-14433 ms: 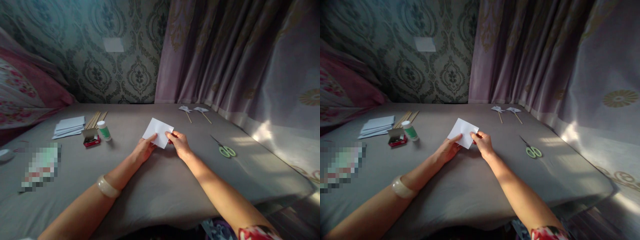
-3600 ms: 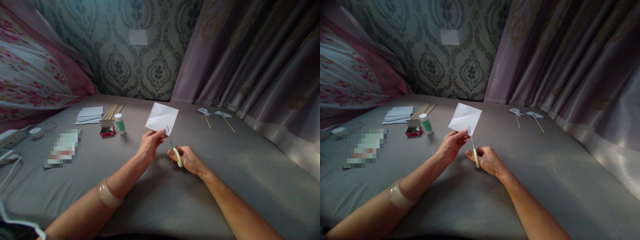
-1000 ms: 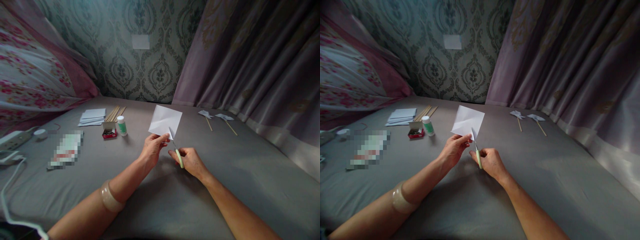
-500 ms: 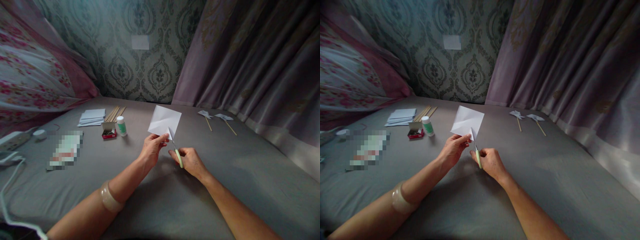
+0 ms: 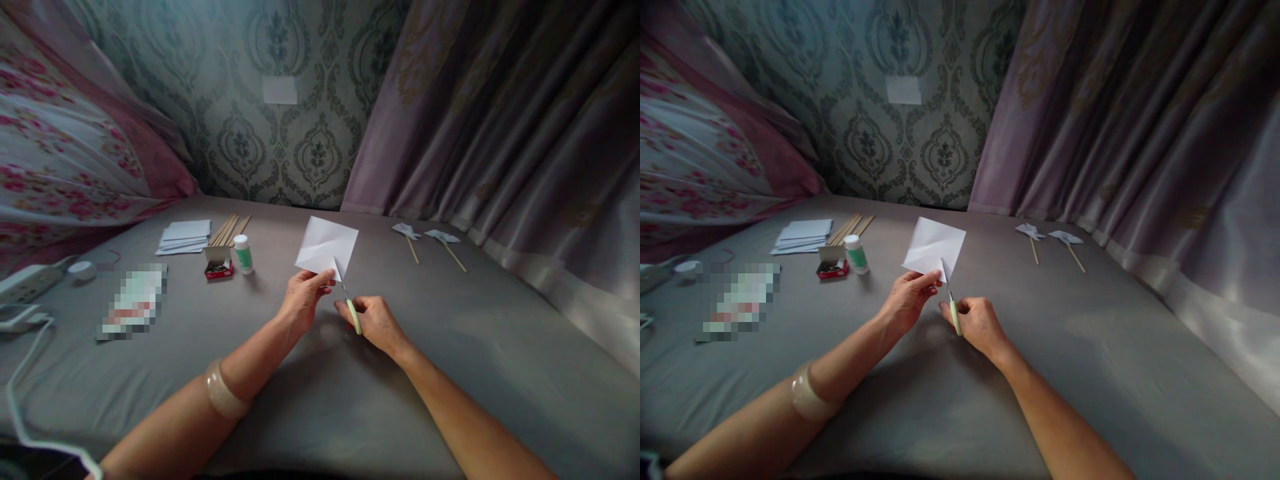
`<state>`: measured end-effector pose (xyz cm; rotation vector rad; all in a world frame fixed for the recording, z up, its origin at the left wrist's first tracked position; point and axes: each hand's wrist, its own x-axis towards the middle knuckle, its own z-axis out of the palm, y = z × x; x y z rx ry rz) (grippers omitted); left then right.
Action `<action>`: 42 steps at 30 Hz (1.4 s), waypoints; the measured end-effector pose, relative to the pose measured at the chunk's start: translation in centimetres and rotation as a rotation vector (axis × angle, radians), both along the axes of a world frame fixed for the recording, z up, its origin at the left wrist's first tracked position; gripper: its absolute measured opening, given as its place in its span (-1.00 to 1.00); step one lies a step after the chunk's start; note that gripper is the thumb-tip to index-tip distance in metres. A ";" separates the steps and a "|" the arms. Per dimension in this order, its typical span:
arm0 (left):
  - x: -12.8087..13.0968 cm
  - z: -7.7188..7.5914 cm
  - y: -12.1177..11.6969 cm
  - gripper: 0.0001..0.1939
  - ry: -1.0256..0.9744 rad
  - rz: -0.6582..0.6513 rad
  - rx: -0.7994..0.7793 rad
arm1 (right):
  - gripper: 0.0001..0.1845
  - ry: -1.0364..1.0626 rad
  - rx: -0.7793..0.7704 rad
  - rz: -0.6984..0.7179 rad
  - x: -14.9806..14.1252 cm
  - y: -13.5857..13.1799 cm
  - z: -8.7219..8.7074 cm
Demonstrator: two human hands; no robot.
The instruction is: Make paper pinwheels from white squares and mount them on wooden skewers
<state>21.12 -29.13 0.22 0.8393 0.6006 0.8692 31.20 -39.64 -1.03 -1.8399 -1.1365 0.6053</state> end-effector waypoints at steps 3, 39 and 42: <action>0.0 -0.3 0.2 -0.72 0.005 -0.005 0.012 | -0.55 0.020 -0.008 0.004 0.0 0.1 -0.1; 0.3 -1.2 1.5 -0.70 0.045 -0.063 -0.042 | -0.54 0.331 -0.098 0.094 0.1 0.9 -0.3; 0.2 -1.4 1.6 -0.71 0.047 -0.064 -0.033 | -0.54 0.366 -0.094 0.095 0.3 1.0 -0.8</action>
